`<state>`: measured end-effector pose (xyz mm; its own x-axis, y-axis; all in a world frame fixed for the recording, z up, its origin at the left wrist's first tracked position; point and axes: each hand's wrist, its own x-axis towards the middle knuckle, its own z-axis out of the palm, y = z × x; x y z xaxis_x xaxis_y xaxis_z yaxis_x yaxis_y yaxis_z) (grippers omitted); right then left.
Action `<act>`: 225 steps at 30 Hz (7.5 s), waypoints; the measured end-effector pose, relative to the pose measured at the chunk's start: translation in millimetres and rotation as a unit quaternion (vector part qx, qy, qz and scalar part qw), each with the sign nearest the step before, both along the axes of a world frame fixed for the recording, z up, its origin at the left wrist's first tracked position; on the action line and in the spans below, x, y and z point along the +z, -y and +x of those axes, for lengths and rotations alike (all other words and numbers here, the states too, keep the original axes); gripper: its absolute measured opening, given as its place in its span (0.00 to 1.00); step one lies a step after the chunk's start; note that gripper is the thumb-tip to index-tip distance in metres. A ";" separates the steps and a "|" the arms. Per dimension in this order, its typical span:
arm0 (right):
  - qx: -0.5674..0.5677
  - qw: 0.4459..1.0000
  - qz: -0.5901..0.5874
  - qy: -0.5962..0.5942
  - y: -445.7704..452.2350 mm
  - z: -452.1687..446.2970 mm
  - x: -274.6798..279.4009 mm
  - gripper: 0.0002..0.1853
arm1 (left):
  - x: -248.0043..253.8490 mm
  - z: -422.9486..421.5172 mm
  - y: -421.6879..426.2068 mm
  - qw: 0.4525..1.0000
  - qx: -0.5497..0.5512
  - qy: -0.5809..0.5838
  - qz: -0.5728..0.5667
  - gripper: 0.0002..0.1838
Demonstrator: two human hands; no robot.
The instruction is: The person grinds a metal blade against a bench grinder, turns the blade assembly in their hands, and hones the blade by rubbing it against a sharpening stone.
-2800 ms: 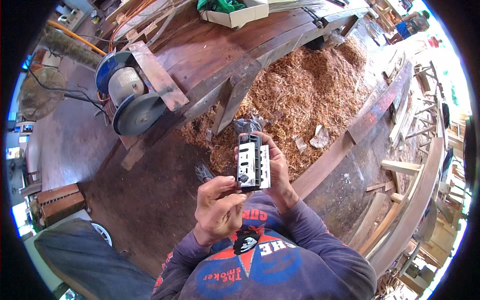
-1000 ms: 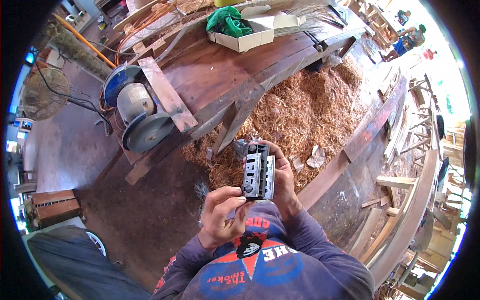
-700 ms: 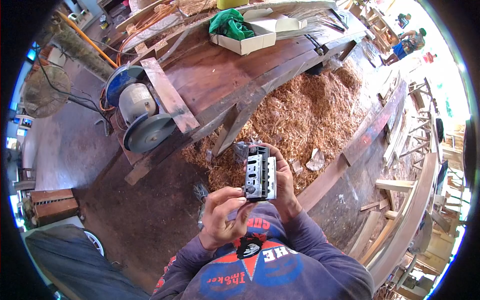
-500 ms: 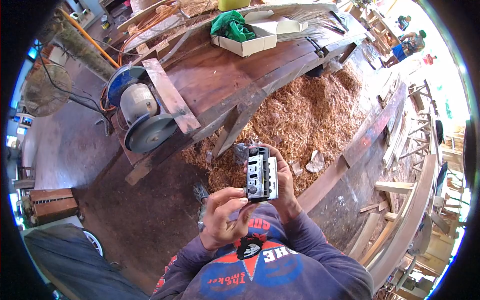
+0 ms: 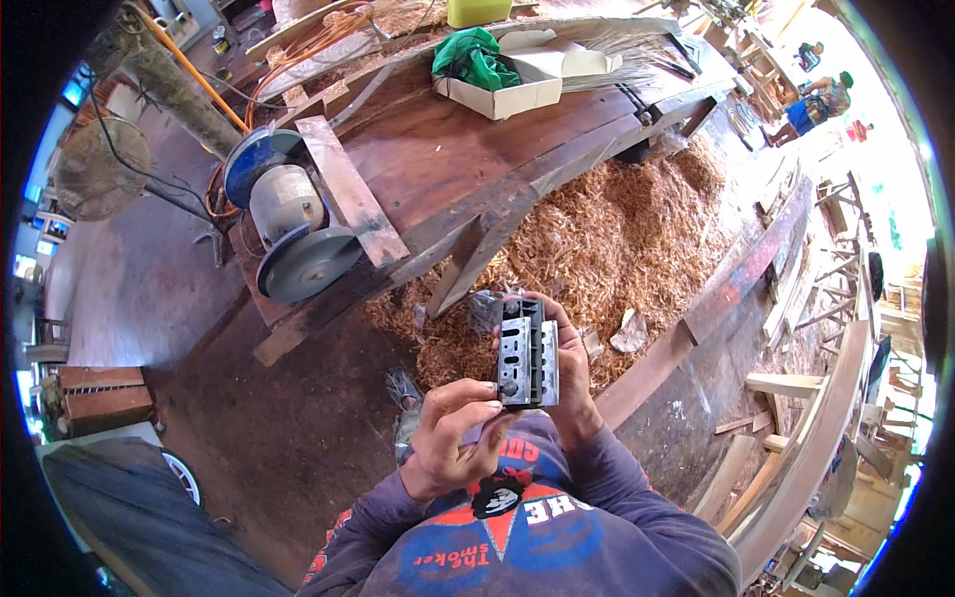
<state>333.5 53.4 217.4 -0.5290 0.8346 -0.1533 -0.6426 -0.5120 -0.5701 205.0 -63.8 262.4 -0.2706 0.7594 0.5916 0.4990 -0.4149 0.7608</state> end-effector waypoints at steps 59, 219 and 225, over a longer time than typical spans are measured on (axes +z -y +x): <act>-0.016 0.998 -0.064 -0.007 17.8 -14.7 20.1 0.19 | 30.1 -10.8 -21.2 0.998 0.054 0.032 0.006 0.16; -0.148 0.831 0.253 0.474 -19.5 -269.7 -110.2 0.13 | -159.8 -200.7 -54.3 0.774 0.355 0.524 -0.025 0.07; -0.162 0.800 0.314 0.486 -24.5 -265.2 -110.7 0.13 | -155.5 -197.7 -58.3 0.777 0.352 0.522 -0.019 0.06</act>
